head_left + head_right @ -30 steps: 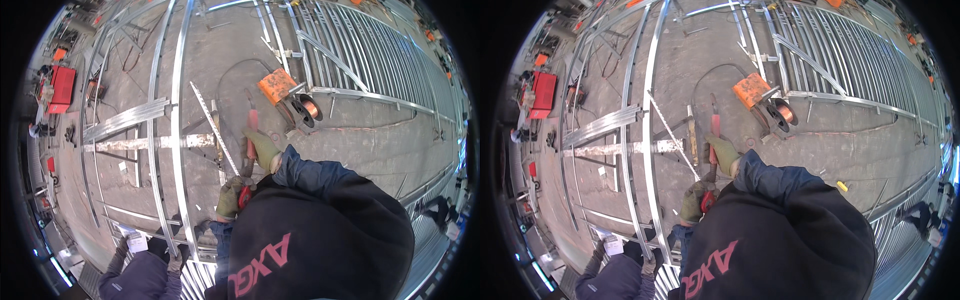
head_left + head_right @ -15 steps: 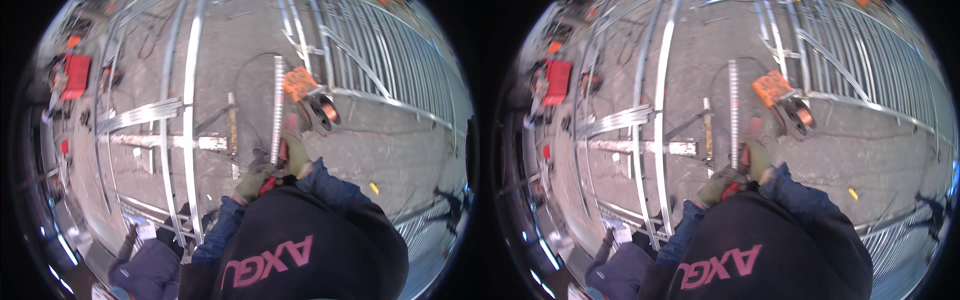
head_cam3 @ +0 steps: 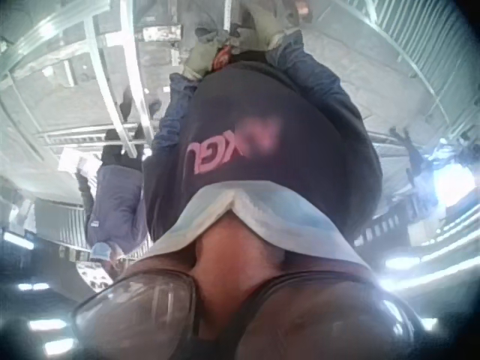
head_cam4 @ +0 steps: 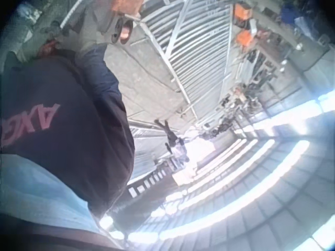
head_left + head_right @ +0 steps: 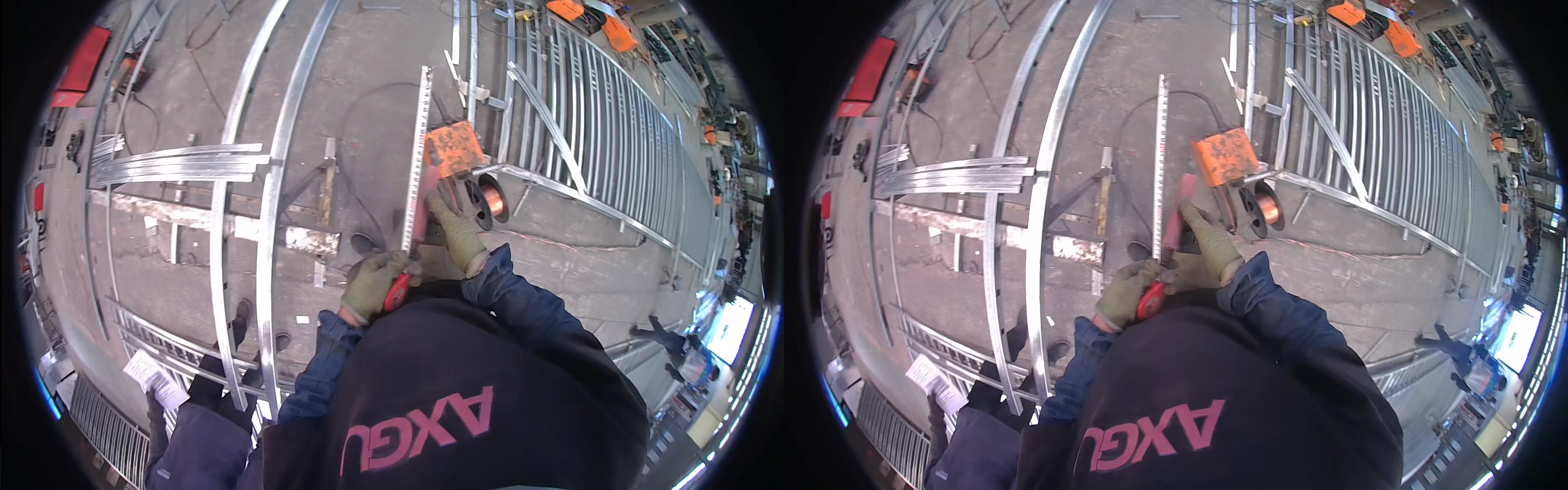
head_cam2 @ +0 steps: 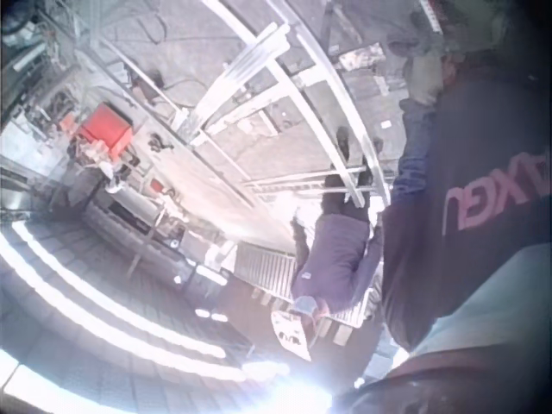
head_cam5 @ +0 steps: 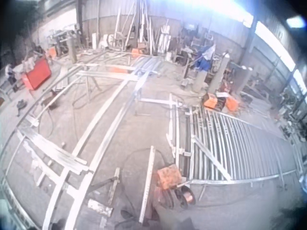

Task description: The person welds metal bars into a frame structure, measures sections with a tape measure, and repositions the frame on the floor. They use a welding torch to join metal pieces and a tape measure to check dimensions while working in a workshop.

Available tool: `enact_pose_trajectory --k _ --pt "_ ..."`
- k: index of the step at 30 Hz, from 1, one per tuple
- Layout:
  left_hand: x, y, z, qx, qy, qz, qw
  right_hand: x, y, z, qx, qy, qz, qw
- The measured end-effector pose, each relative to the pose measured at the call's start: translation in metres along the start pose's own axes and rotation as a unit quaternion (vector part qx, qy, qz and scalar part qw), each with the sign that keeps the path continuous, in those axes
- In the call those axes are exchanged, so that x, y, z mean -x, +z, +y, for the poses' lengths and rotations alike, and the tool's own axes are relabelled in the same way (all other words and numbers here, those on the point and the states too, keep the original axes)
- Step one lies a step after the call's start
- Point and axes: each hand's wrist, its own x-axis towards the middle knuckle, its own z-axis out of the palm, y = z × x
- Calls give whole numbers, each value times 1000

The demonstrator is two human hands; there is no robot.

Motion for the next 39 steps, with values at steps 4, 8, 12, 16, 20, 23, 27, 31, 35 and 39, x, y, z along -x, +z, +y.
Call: enact_pose_trajectory --k 4,8,12,16,20,23,27,31,35,39 --pt "-23 -8 20 -20 -53 58 997 -63 -58 -28 82 40 83 992" --pt "-57 -22 9 79 -43 143 986 -173 -144 -40 73 4 192 979" --pt "-104 -37 -7 107 -80 155 979 -301 -202 -73 191 -19 229 954" --pt "-155 -17 35 120 -139 224 957 -437 -261 -98 391 -63 215 893" --pt "-204 -24 57 23 -220 219 950 -543 -269 -123 543 -53 167 822" --pt "-229 -26 60 61 -258 250 931 -601 -265 -116 631 -106 136 757" --pt "-247 -28 47 164 -235 284 915 -654 -260 -89 704 -150 75 691" --pt "-272 -29 59 167 -258 305 902 -675 -267 -59 749 -177 14 638" --pt "-257 -44 43 22 -284 267 921 -688 -295 -28 769 -179 -58 611" --pt "-233 -51 10 -22 -256 257 932 -673 -276 -36 761 -154 -12 630"
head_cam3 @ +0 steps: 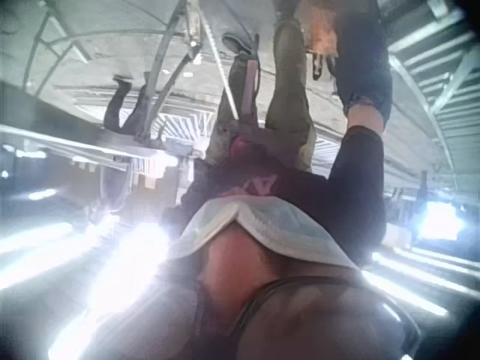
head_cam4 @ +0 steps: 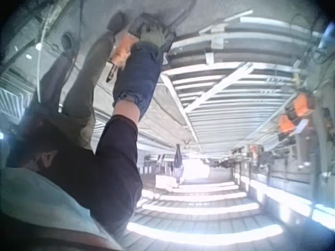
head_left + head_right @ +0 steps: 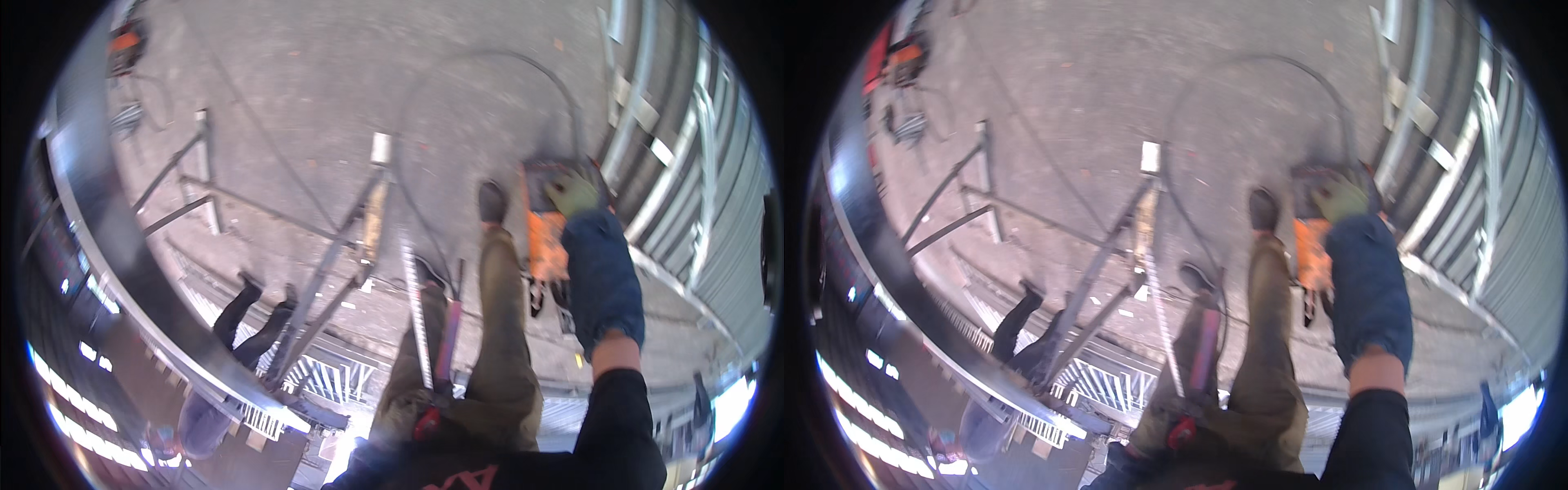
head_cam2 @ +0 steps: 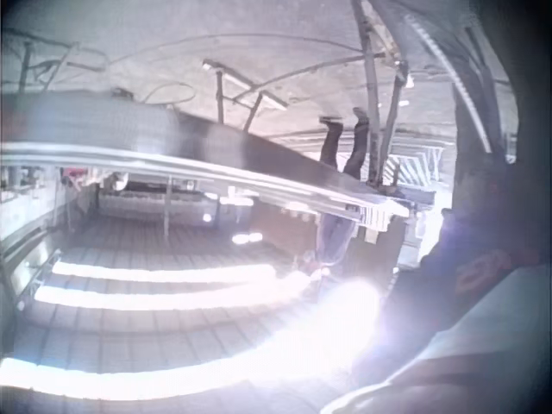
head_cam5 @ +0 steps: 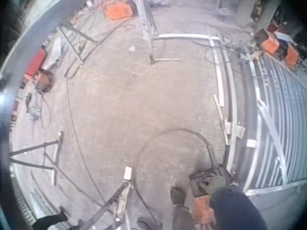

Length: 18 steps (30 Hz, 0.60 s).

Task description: The person welds metal bars into a frame structure, measures sections with a tape measure, and repositions the frame on the floor. They use a welding torch to join metal pieces and a tape measure to check dimensions while working in a workshop.

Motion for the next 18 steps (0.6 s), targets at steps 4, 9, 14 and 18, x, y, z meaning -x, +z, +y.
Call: enact_pose_trajectory --k 4,9,14,18 --pt "-17 13 18 -2 104 -10 995 1 -3 -8 14 65 -17 998" --pt "-30 15 -3 253 -13 -125 959 -3 -7 -14 -21 18 21 999" --pt "-32 24 19 256 -6 -129 958 -7 -9 -12 14 11 38 999" --pt "-40 35 -5 246 -3 -90 965 -3 -13 -15 39 -2 68 997"
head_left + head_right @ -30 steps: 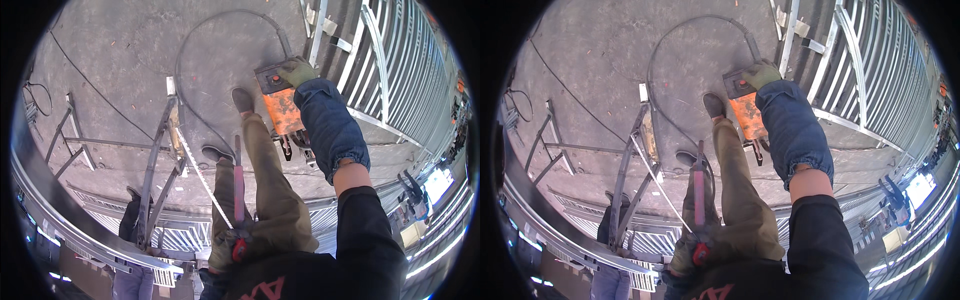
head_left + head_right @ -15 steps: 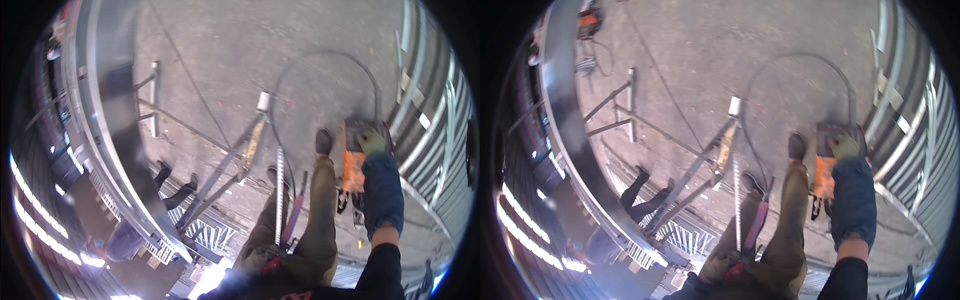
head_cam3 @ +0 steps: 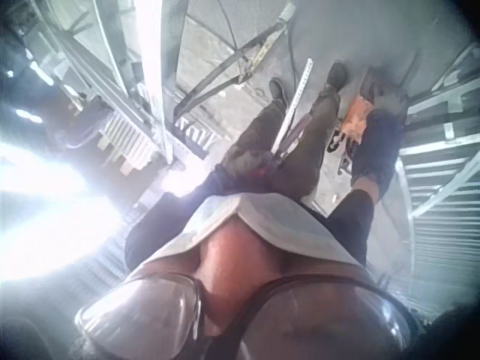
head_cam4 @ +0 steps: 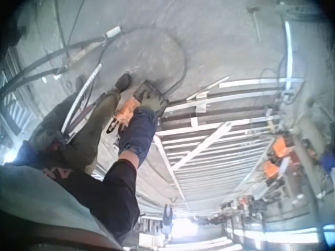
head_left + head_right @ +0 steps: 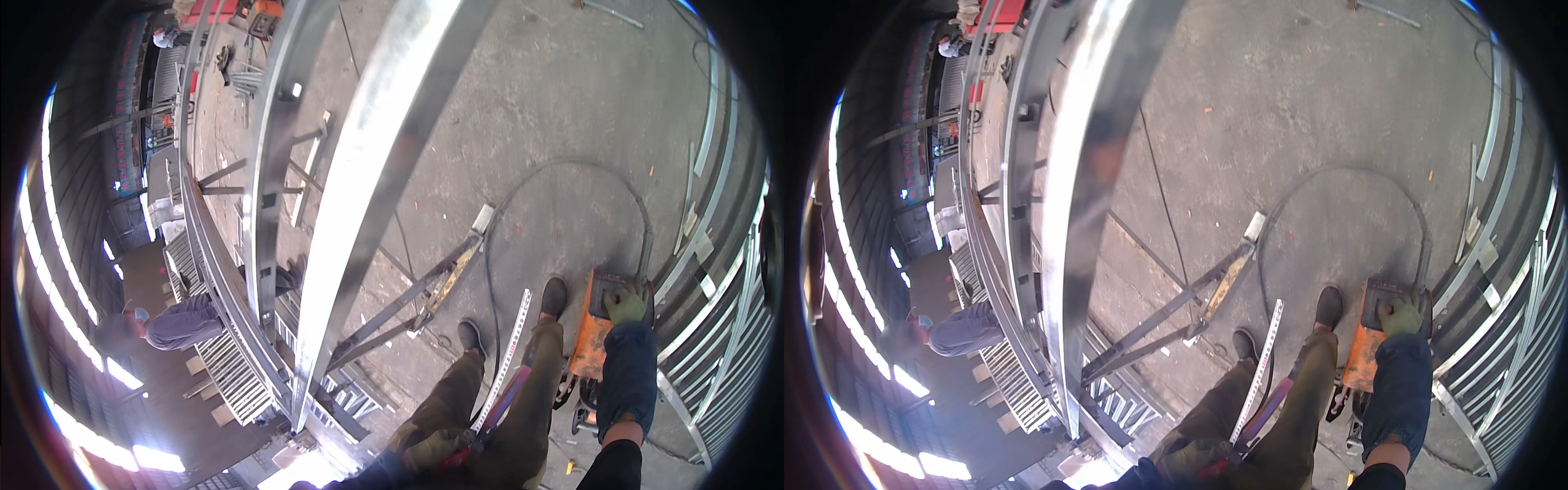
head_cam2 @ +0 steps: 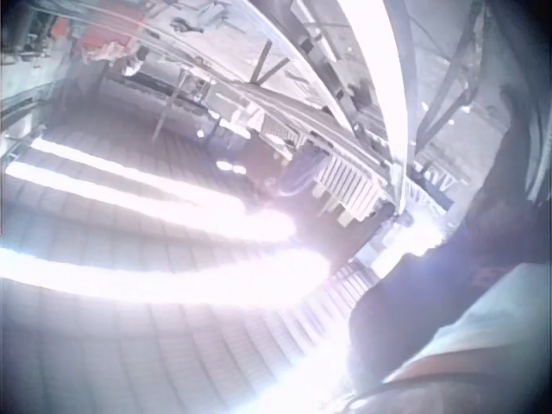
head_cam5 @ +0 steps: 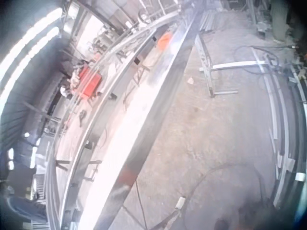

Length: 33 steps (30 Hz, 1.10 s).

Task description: The person welds metal bars into a frame structure, measures sections with a tape measure, and repositions the frame on the floor. They use a welding torch to join metal pieces and a tape measure to check dimensions while working in a workshop.

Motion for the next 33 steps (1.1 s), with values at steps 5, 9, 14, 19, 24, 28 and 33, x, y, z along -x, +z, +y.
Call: enact_pose_trajectory --k 5,9,14,19,24,28,33 --pt "16 10 3 -50 9 -40 998 27 -22 -28 -22 -112 205 972" --pt "18 26 28 -179 36 -76 980 117 -39 -59 -301 53 26 952" --pt "67 94 61 -262 101 -124 952 212 -155 -154 -522 128 -163 827" --pt "173 206 155 -469 110 -86 872 228 -274 -203 -784 242 -175 544" --pt "116 158 126 -364 234 -162 887 246 -401 -267 -773 257 -157 558" --pt "134 196 159 -330 279 -237 870 211 -377 -232 -834 149 -50 529" --pt "169 192 229 -312 318 -90 891 191 -524 -304 -762 208 75 609"
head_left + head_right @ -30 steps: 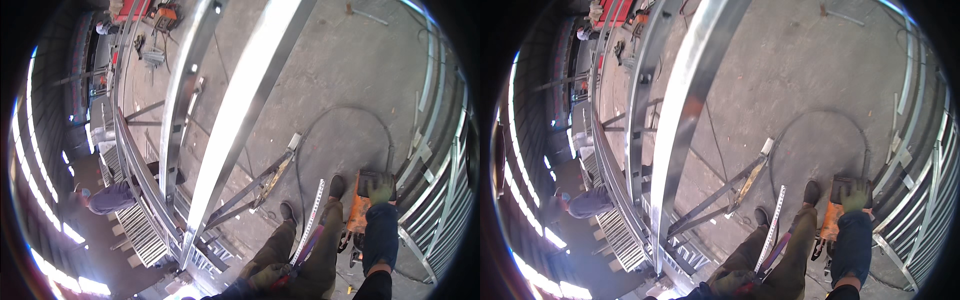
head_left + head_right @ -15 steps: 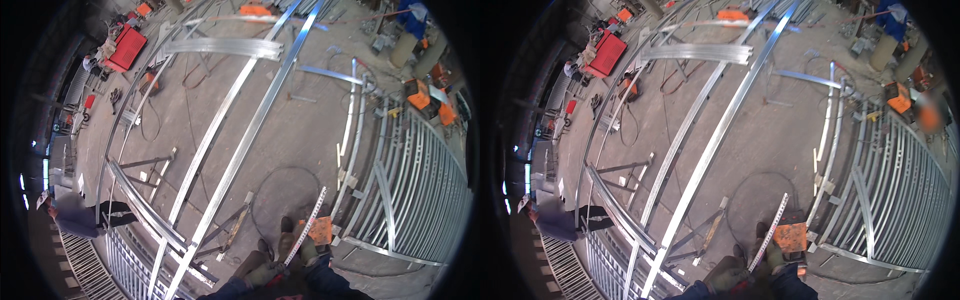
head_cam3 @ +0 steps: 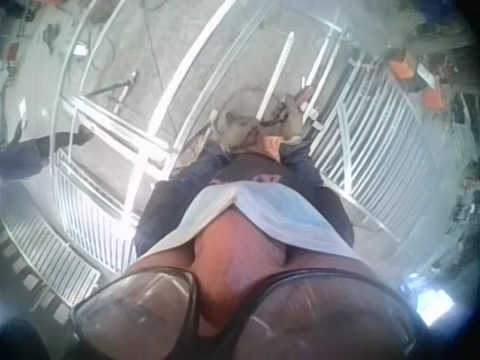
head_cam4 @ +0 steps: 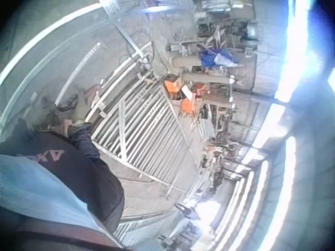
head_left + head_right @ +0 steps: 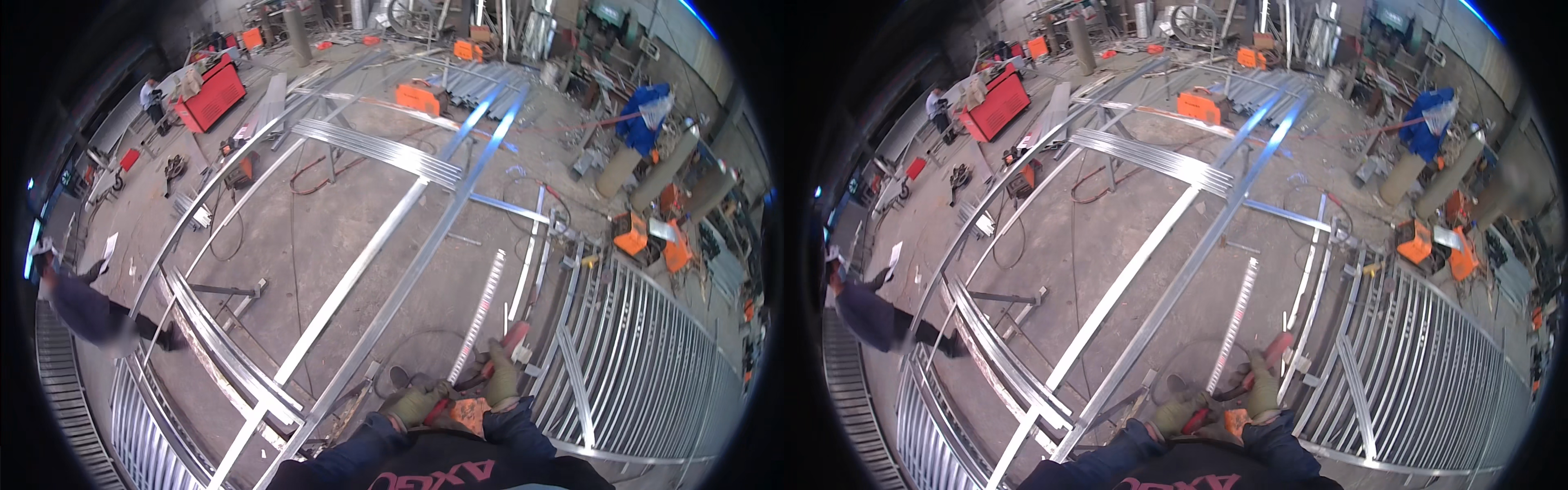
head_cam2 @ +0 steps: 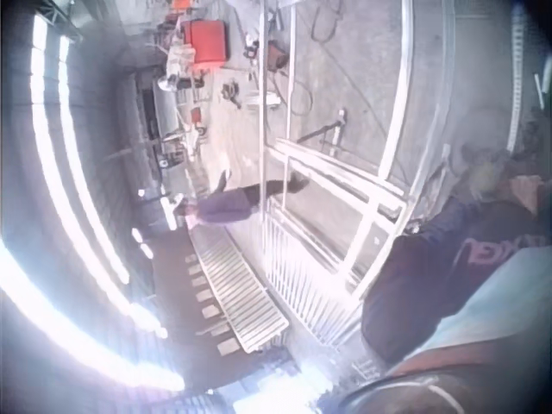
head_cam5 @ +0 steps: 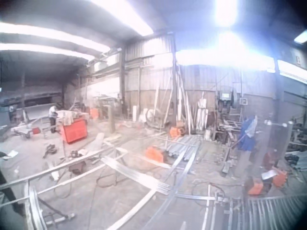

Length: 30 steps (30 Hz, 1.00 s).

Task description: The person welds metal bars into a frame structure, measures sections with a tape measure, and repositions the frame on the floor. They use a welding torch to join metal pieces and a tape measure to check dimensions while working in a workshop.

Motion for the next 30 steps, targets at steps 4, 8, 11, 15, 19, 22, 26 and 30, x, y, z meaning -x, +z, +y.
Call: enact_pose_trajectory --k 4,8,11,15,19,22,26,30 --pt "-35 -63 -6 68 107 48 991 -5 20 -52 13 -113 8 993" --pt "-26 -130 5 103 49 190 975 -8 47 -73 19 -120 -35 992" --pt "-21 -168 2 215 11 231 949 -16 71 -82 23 -100 -45 994" --pt "-42 -202 -40 296 17 259 919 -25 115 -90 38 -110 -60 991" --pt "-51 -197 -43 334 -7 279 900 -63 148 -119 70 -165 -85 980" --pt "-50 -190 -29 262 7 307 915 -104 166 -141 66 -197 -92 974" --pt "-55 -172 -8 281 10 372 885 -164 196 -180 77 -183 -129 972" --pt "-60 -162 7 333 -26 416 846 -184 242 -227 150 -233 -154 948"
